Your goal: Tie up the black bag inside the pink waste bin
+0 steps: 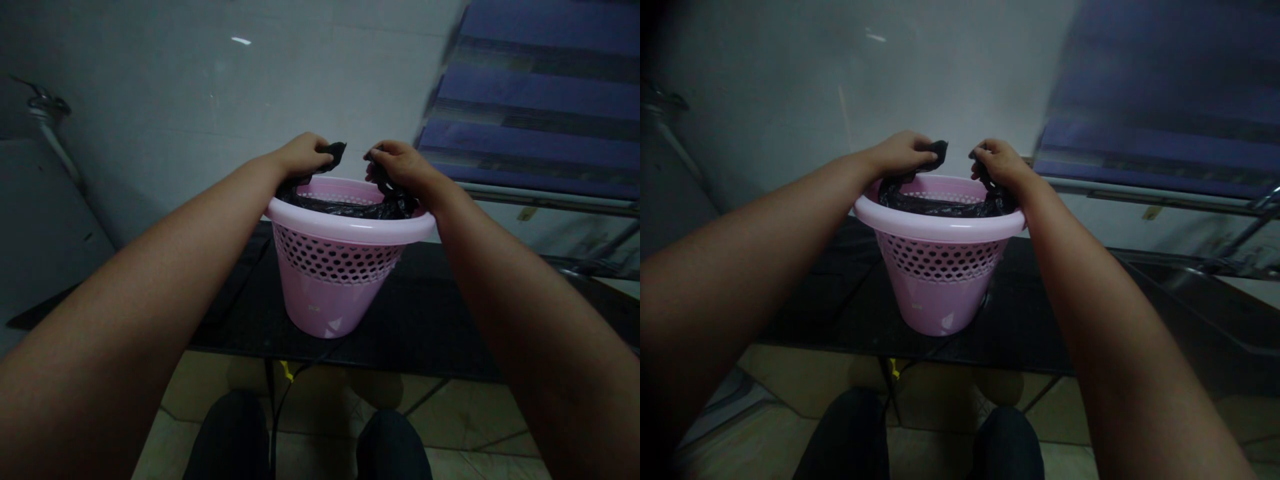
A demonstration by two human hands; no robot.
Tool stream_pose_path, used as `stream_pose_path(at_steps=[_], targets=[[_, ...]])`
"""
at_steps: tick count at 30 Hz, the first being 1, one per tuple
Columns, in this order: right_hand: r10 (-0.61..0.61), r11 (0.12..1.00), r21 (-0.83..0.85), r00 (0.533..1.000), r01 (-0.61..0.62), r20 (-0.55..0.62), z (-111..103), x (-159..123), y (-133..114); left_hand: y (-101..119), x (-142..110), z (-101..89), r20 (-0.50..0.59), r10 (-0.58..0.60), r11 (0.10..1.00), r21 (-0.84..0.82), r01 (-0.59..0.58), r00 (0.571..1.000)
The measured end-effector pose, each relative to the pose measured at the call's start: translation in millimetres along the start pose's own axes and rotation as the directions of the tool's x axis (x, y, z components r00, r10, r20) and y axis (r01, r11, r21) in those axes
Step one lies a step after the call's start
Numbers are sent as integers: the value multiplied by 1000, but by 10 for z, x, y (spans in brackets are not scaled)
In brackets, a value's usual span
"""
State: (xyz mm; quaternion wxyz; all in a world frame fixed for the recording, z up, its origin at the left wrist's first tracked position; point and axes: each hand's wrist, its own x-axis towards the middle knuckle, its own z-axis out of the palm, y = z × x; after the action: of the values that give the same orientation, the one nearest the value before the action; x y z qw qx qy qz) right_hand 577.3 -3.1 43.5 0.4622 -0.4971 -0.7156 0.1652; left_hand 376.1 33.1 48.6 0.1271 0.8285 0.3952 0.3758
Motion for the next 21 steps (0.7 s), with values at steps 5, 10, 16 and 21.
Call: stream_pose_path(at_steps=[5, 10, 16, 21], targets=[[-5, 999, -33, 1000, 4, -22, 0, 30, 28, -32, 21, 14, -18, -16, 999, 41, 16, 1000], [-17, 998, -65, 999, 14, -38, -20, 56, 55, -28, 30, 33, -37, -8, 1000, -12, 7, 999], [-23, 997, -74, 998, 19, -53, -17, 72, 67, -12, 27, 30, -46, -38, 999, -9, 38, 998], [-6, 996, -91, 998, 0, -64, -15, 63, 55, -4, 42, 9, -67, -87, 996, -41, 84, 994]])
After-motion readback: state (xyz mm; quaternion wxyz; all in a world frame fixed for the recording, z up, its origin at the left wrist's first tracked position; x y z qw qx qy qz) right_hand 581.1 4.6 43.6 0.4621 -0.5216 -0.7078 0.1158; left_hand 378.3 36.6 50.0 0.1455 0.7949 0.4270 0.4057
